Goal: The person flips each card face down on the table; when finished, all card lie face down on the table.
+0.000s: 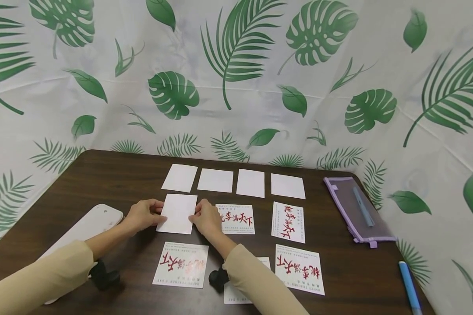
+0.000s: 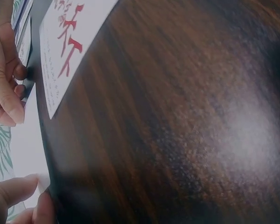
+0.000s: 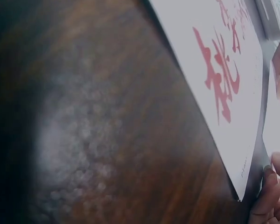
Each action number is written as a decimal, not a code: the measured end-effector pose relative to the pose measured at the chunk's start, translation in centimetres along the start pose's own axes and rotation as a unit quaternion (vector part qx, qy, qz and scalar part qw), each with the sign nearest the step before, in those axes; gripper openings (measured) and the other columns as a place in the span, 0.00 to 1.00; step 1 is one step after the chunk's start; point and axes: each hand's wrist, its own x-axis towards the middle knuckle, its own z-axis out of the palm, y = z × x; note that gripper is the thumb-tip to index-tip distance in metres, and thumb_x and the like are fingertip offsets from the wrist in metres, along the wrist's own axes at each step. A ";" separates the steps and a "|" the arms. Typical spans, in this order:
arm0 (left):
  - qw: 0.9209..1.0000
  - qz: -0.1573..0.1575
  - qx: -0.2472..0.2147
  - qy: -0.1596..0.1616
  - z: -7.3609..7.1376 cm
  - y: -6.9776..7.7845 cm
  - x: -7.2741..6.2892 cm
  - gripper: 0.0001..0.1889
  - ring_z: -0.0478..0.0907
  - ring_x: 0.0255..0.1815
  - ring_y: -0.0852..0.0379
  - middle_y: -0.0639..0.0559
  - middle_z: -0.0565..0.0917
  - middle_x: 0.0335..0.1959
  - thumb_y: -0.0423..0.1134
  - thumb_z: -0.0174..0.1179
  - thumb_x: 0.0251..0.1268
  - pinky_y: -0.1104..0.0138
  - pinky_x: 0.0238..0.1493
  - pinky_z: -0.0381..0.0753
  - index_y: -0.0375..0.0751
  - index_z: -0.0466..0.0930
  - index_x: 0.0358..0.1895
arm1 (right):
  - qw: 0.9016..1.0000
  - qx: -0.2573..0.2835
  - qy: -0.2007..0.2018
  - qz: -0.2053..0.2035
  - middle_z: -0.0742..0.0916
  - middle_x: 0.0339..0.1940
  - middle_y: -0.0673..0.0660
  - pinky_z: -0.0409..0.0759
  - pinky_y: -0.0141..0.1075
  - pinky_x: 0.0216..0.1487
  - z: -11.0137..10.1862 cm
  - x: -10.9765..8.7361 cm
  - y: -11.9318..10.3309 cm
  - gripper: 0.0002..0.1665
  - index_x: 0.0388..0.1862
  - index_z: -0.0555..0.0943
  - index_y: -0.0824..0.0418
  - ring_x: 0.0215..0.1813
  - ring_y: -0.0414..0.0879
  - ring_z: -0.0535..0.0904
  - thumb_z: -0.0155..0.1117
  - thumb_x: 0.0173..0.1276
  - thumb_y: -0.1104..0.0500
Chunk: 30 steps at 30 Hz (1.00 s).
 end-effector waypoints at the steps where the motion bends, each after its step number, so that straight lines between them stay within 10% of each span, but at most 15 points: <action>1: 1.000 0.002 0.006 -0.001 0.0 -0.1 0.0 0.20 0.78 0.39 0.50 0.39 0.83 0.39 0.30 0.67 0.49 0.60 0.40 0.78 0.27 0.77 0.48 | 1.000 -0.008 0.000 0.001 0.80 0.21 0.51 0.65 0.30 0.25 0.1 0.0 0.0 0.12 0.30 0.76 0.62 0.24 0.39 0.71 0.71 0.52 0.63; 30: 0.993 0.061 0.102 0.011 0.3 0.0 -0.1 0.21 0.78 0.39 0.47 0.41 0.83 0.36 0.31 0.69 0.46 0.52 0.43 0.76 0.26 0.78 0.47 | 0.999 -0.033 -0.015 -0.037 0.77 0.17 0.51 0.65 0.29 0.22 -0.2 -0.1 0.0 0.14 0.32 0.74 0.64 0.19 0.39 0.68 0.71 0.54 0.63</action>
